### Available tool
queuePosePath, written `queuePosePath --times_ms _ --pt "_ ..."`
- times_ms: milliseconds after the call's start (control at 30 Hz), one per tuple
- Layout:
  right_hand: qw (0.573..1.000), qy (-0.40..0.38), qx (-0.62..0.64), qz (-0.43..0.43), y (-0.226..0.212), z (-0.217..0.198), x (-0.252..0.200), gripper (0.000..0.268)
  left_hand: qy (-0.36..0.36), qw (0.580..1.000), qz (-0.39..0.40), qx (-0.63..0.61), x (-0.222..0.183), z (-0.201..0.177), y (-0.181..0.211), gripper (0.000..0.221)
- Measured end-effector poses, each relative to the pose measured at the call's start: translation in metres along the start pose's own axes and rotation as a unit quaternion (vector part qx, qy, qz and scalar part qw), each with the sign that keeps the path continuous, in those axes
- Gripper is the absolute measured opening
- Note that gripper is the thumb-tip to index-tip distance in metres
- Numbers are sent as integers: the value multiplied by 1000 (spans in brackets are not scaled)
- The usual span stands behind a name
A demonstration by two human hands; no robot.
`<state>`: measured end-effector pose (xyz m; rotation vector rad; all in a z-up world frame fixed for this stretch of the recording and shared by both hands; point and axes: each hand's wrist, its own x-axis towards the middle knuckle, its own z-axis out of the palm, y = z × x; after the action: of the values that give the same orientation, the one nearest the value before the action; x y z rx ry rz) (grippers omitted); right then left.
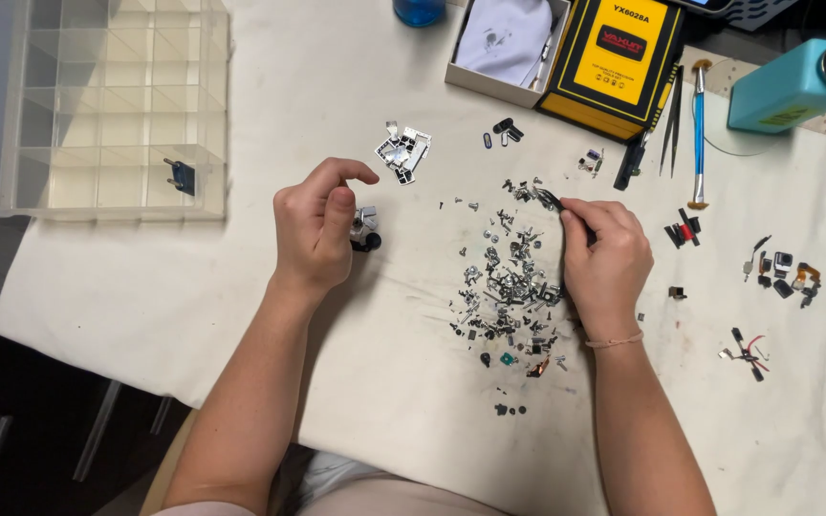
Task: Sorting a variety of small electronic parts, including screws and connectors, on a repair workbench using hands and tweezers.
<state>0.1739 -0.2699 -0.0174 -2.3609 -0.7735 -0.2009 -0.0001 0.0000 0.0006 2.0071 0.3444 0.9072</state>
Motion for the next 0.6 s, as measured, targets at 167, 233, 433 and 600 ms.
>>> queuePosePath --times_ms 167,233,433,600 --pt "997 8 75 23 7 -2 1 15 1 1000 2 -1 0 0 1 56" --pt "995 9 98 28 7 -2 2 15 1 1000 3 -1 0 0 0 56" --pt "988 11 142 55 11 -3 3 17 -1 1000 -1 -3 0 0 2 58" --pt "980 14 181 78 15 -3 3 19 -4 1000 -2 -5 0 1 2 54"
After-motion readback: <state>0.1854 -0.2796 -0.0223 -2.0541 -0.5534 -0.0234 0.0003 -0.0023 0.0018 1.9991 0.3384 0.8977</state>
